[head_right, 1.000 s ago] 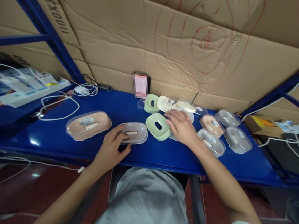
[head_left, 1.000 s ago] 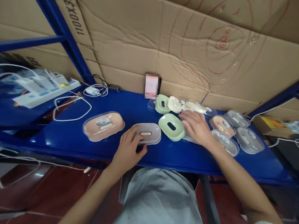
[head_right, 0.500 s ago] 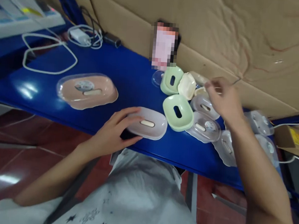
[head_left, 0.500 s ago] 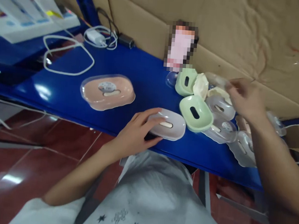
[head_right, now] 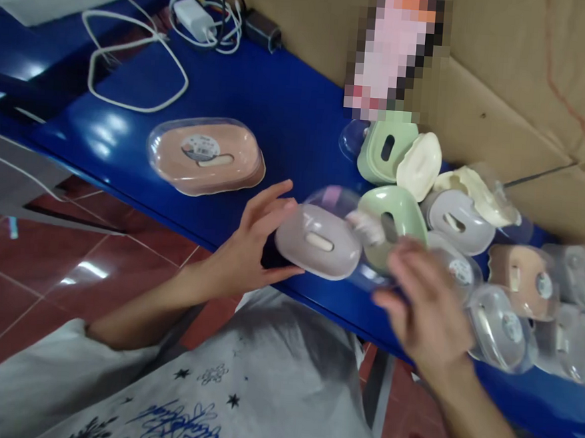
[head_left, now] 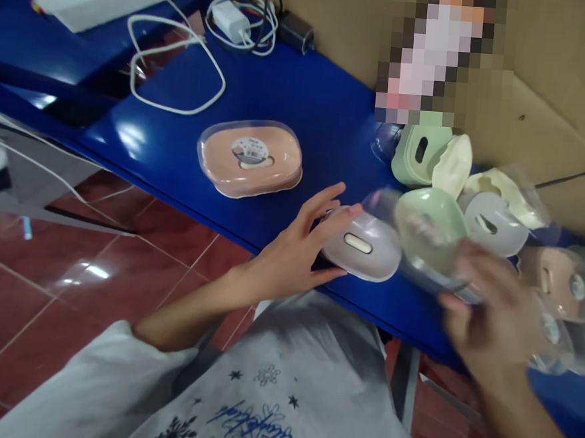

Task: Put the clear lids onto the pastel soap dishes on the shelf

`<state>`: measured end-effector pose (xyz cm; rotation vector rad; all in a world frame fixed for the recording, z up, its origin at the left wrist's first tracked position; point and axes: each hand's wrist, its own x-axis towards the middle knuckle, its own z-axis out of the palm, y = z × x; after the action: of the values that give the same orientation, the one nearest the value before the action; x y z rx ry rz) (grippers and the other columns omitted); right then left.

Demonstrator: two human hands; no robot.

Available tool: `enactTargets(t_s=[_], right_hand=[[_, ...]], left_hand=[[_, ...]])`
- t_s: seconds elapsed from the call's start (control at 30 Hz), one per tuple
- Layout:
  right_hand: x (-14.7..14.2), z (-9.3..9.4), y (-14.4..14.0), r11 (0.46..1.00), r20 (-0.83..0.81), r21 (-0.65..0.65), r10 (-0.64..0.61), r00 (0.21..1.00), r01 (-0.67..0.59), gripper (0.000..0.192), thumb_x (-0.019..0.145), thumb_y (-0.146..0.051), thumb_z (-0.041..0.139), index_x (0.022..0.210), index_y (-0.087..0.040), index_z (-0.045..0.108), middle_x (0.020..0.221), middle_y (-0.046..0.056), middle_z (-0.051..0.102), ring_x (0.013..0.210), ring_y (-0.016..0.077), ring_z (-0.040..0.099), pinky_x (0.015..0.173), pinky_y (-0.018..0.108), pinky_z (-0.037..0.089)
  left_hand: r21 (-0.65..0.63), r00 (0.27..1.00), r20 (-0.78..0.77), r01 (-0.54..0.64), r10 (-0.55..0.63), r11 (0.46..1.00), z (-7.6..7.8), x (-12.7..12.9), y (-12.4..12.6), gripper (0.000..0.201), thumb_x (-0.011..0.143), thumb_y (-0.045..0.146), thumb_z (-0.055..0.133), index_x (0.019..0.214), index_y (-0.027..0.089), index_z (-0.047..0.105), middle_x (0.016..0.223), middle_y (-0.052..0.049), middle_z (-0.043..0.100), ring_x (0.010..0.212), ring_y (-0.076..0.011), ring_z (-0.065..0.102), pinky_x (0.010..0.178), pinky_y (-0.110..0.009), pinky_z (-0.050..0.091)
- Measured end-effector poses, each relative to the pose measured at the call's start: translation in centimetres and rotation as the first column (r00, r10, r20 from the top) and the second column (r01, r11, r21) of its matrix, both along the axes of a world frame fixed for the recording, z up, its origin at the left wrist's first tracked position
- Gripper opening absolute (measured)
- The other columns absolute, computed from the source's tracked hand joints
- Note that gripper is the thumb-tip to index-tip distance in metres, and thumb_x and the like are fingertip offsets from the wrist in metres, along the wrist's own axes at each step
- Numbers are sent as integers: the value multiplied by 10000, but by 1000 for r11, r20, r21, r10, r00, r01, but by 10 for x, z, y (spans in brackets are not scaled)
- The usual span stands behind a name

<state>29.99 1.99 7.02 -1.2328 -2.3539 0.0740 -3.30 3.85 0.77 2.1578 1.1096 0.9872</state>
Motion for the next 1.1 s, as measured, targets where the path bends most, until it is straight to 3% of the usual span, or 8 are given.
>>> enactTargets(t_s=[0.07, 0.13, 0.33, 0.47, 0.6, 0.87, 1.0, 1.1], right_hand=[[-21, -11, -14, 981, 15, -2, 193, 981, -193, 776, 1039, -287, 686, 1729, -381, 341, 1410, 100, 728, 1411, 363, 651, 1129, 567, 653], [-34, -24, -15, 970, -17, -37, 238, 971, -239, 836, 1028, -200, 684, 1750, -338, 285, 1426, 104, 725, 1445, 363, 625, 1160, 591, 626], [-42, -52, -4, 970, -94, -130, 193, 977, -204, 867, 1000, -114, 686, 1733, -388, 313, 1631, 100, 568, 1572, 393, 466, 1183, 650, 576], [-44, -59, -1, 975, -195, -172, 105, 975, -139, 823, 1018, -106, 621, 1720, -423, 332, 1748, 59, 408, 1608, 387, 402, 1187, 658, 564], [-45, -59, 7, 970, -269, -237, -6, 963, -60, 771, 1052, -110, 535, 1725, -418, 320, 1736, 41, 430, 1620, 360, 380, 1171, 666, 569], [-38, -65, 6, 958, -323, -228, 95, 942, -175, 724, 1039, -180, 567, 1705, -401, 387, 1688, 22, 494, 1536, 364, 495, 1029, 554, 691], [-35, -73, 2, 955, -258, -189, 175, 950, -228, 780, 1000, -103, 516, 1719, -365, 365, 1596, 10, 592, 1343, 279, 699, 964, 378, 715], [-34, -76, 6, 968, -184, -126, 194, 964, -218, 763, 994, -102, 480, 1705, -366, 398, 1531, -16, 642, 1233, 225, 769, 926, 292, 706]], left_hand=[[-42, 1000, -9, -9, 9, 999, -1, -1, 0, 1008, 934, 326, 838, 1704, 388, 191, 1816, -131, 138, 1625, -405, 373, 1275, -631, 449], [-59, 1000, -25, 10, -12, 998, 0, -1, 1, 948, 943, 291, 827, 1692, 400, 255, 1803, -123, 198, 1619, -398, 384, 1269, -620, 466], [-22, 999, -50, 2, -3, 1000, 7, -3, 0, 740, 981, 359, 798, 1627, 379, 437, 1717, -141, 362, 1586, -375, 435, 1256, -585, 496], [-62, 995, -81, -56, 51, 997, 10, -1, -1, 847, 947, 450, 826, 1667, 375, 386, 1750, -163, 319, 1580, -400, 443, 1213, -570, 542], [-91, 987, -141, -96, 83, 991, 13, 5, 0, 895, 953, 445, 821, 1695, 340, 332, 1749, -191, 342, 1579, -410, 452, 1196, -568, 553], [-7, 975, -70, -213, 212, 977, 5, 10, -9, 750, 897, 376, 888, 1537, 372, 495, 1605, -173, 516, 1468, -376, 591, 1095, -560, 634], [-4, 967, -51, -249, 249, 968, -5, 6, -13, 769, 880, 374, 894, 1545, 442, 512, 1622, -118, 527, 1389, -374, 666, 984, -561, 703], [-3, 964, -35, -264, 264, 964, -10, 3, -8, 849, 812, 465, 900, 1558, 552, 504, 1658, -26, 528, 1293, -413, 725, 838, -599, 750]])
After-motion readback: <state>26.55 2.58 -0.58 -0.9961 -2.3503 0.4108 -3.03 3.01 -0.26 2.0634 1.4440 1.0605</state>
